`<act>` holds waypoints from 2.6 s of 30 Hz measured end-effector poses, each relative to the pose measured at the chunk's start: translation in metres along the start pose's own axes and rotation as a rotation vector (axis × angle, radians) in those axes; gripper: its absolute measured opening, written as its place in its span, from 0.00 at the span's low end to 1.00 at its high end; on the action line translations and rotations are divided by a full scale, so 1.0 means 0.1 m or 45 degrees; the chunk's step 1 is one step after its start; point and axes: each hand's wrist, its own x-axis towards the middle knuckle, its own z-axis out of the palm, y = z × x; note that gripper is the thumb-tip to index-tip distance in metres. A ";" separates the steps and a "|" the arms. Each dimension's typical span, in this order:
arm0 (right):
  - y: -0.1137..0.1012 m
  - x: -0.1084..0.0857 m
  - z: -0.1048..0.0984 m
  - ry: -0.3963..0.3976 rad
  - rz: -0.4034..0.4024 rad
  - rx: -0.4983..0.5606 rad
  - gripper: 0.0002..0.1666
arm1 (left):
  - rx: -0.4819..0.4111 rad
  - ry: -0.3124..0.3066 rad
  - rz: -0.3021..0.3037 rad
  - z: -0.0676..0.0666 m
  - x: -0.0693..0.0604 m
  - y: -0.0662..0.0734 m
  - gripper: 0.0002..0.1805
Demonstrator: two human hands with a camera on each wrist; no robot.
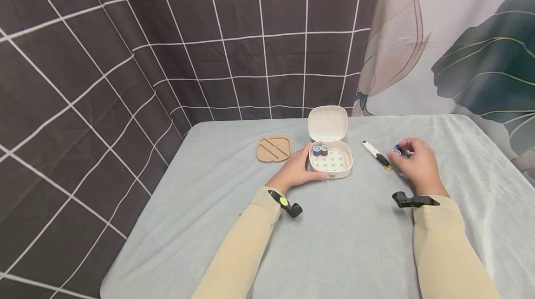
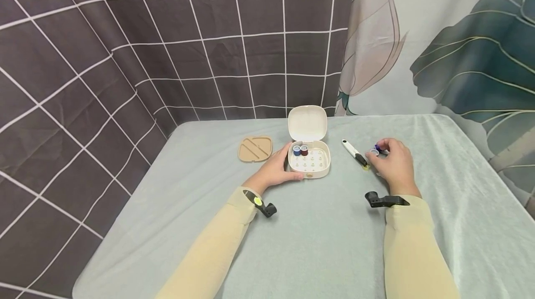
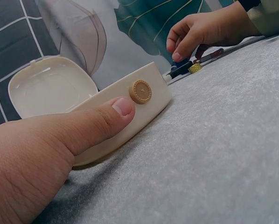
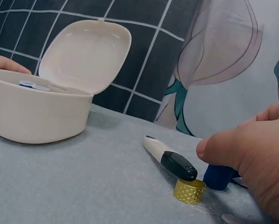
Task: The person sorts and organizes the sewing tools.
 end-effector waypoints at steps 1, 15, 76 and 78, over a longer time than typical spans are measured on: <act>0.00 0.00 0.00 -0.004 -0.003 -0.010 0.27 | 0.002 0.001 -0.001 0.00 0.00 0.00 0.64; 0.02 0.01 0.03 -0.031 0.007 -0.135 0.21 | 0.000 0.006 0.001 -0.01 0.00 0.00 0.64; -1.00 0.14 0.79 -0.128 -0.428 -0.043 0.17 | 0.000 -0.007 -0.003 -0.02 -0.01 0.03 0.63; -1.01 0.14 0.81 -0.130 -0.414 -0.078 0.17 | 0.001 -0.005 0.004 -0.03 -0.01 0.03 0.63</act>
